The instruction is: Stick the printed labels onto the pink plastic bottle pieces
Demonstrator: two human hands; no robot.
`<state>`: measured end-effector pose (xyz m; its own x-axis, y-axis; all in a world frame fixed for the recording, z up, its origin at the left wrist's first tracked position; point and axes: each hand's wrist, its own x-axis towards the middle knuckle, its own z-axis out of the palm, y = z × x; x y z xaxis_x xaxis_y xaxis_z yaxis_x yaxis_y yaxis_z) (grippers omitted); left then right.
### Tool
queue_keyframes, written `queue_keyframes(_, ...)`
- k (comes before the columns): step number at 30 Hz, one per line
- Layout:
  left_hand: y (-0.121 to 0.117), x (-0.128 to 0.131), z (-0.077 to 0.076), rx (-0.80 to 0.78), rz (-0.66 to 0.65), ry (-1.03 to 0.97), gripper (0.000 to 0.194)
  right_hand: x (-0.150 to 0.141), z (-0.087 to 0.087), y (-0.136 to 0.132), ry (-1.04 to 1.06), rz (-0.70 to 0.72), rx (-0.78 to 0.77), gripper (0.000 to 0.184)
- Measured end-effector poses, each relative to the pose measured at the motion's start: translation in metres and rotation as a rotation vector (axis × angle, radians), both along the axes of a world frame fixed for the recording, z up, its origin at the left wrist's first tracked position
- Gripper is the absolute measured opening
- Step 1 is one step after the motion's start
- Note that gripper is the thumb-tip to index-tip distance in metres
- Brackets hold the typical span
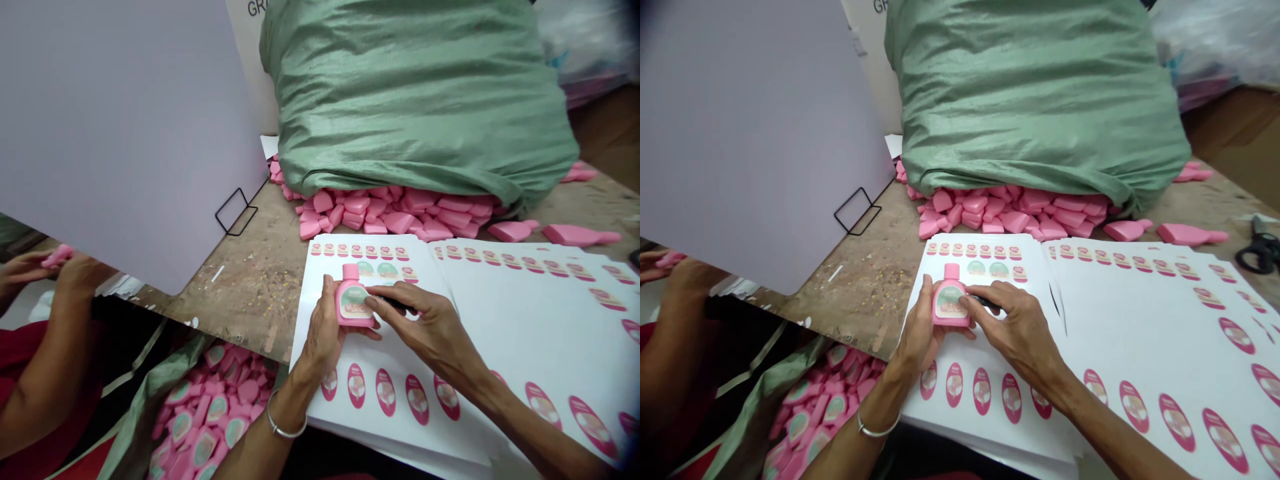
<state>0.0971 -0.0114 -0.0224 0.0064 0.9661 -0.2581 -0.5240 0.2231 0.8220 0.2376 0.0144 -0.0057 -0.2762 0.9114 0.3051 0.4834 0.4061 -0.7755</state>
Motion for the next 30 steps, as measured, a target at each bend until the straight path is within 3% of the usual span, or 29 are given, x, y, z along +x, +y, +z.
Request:
queue_keyframes(12,0.000,0.001,-0.002,-0.002,-0.001,0.001,0.065,0.003,-0.002,0.000,-0.012,-0.015,-0.006,0.021)
queue_keyframes(21,-0.003,-0.007,0.009,0.107,-0.195,-0.014,0.045,0.009,-0.007,0.003,-0.065,-0.071,0.053,0.023)
queue_keyframes(23,-0.005,-0.009,0.011,0.091,-0.224,-0.020,0.041,0.012,-0.006,0.007,-0.082,-0.099,-0.012,0.030)
queue_keyframes(26,-0.006,-0.009,0.015,0.085,-0.263,0.016,0.035,0.009,-0.002,0.012,-0.002,-0.087,-0.151,0.056)
queue_keyframes(28,-0.008,-0.009,0.018,0.096,-0.327,0.059,0.035,0.004,-0.002,0.013,0.071,-0.012,-0.245,0.070)
queue_keyframes(30,-0.012,-0.012,0.020,0.095,-0.401,0.116,0.037,0.001,-0.006,0.019,0.111,0.107,-0.348,0.071)
